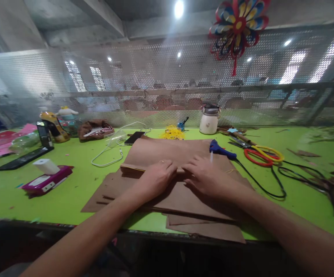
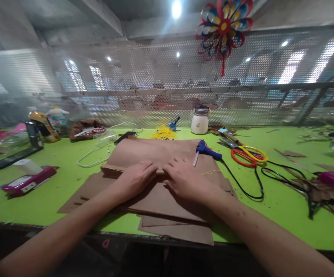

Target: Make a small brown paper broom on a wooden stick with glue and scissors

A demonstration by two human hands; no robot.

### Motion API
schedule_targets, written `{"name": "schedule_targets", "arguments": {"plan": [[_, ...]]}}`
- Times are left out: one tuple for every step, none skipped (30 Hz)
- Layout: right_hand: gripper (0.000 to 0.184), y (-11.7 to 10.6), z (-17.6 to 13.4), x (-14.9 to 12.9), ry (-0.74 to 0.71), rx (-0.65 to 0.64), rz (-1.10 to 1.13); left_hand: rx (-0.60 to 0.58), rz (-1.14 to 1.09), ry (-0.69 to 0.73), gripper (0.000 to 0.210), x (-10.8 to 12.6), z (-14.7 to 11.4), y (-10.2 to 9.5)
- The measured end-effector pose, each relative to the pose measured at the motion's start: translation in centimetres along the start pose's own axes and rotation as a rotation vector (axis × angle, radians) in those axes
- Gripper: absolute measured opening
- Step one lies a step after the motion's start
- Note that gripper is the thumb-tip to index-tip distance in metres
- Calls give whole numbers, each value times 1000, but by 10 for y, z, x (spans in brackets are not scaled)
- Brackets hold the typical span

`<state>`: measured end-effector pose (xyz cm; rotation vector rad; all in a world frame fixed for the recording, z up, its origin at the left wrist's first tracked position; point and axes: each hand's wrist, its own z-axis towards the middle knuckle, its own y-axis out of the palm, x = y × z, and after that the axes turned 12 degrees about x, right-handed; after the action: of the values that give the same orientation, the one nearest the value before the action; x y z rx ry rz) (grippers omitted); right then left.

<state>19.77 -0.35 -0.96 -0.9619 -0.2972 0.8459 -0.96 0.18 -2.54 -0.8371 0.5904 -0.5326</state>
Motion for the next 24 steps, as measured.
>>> {"name": "schedule_targets", "arguments": {"plan": [[21, 7, -1, -3, 12, 3, -40, 1, -6, -7, 15, 0, 0, -1], [20, 12, -2, -4, 23, 4, -62, 1, -12, -12, 14, -1, 1, -2], [19, 15, -2, -3, 33, 7, -72, 1, -17, -15, 14, -1, 1, -3], [18, 17, -2, -2, 41, 8, -75, 3, -20, -14, 14, -1, 2, -5], [17, 18, -2, 0, 46, 7, -74, 12, -24, -8, 14, -2, 3, -8], [16, 18, -2, 2, 52, 10, -73, 44, -28, -3, 14, -2, 4, -11], [15, 17, -1, 3, 60, 19, -72, 98, -36, -3, 15, -1, 5, -15], [14, 16, -1, 4, 72, 34, -70, 175, -50, -9, 18, -1, 6, -20], [14, 15, 0, 5, 90, 56, -64, 285, -69, -31, 21, 1, 6, -25], [14, 15, 1, 6, 111, 77, -52, 384, -100, -62, 25, 3, 6, -30], [16, 14, 2, 7, 134, 99, -37, 484, -154, -104, 24, 5, 6, -35], [18, 13, 3, 8, 156, 121, -20, 533, -242, -166, 20, 8, 5, -38], [19, 13, 3, 8, 174, 138, 1, 507, -369, -259, 15, 11, 5, -41], [20, 12, 4, 8, 186, 147, 29, 415, -521, -355, 15, 13, 5, -43], [21, 11, 4, 8, 196, 156, 61, 262, -689, -458, 18, 16, 6, -43], [21, 10, 5, 7, 209, 165, 99, 92, -871, -564, 20, 18, 7, -42], [22, 9, 5, 6, 228, 175, 137, -34, -1051, -677, 21, 19, 8, -41], [22, 7, 6, 4, 252, 181, 185, -104, -1212, -781, 21, 21, 10, -39], [22, 5, 6, 1, 281, 188, 247, -117, -1336, -871, 22, 21, 13, -37], [21, 3, 7, -2, 309, 193, 318, -101, -1426, -947, 23, 22, 16, -36], [20, 0, 8, -6, 327, 191, 387, -70, -1475, -1003, 24, 21, 18, -34], [18, -4, 8, -9, 335, 189, 454, -31, -1504, -1039, 24, 21, 21, -34], [17, -8, 9, -12, 343, 182, 519, 4, -1529, -1057, 24, 20, 24, -33], [17, -13, 10, -15, 361, 167, 581, 34, -1557, -1059, 24, 20, 26, -32]]}}
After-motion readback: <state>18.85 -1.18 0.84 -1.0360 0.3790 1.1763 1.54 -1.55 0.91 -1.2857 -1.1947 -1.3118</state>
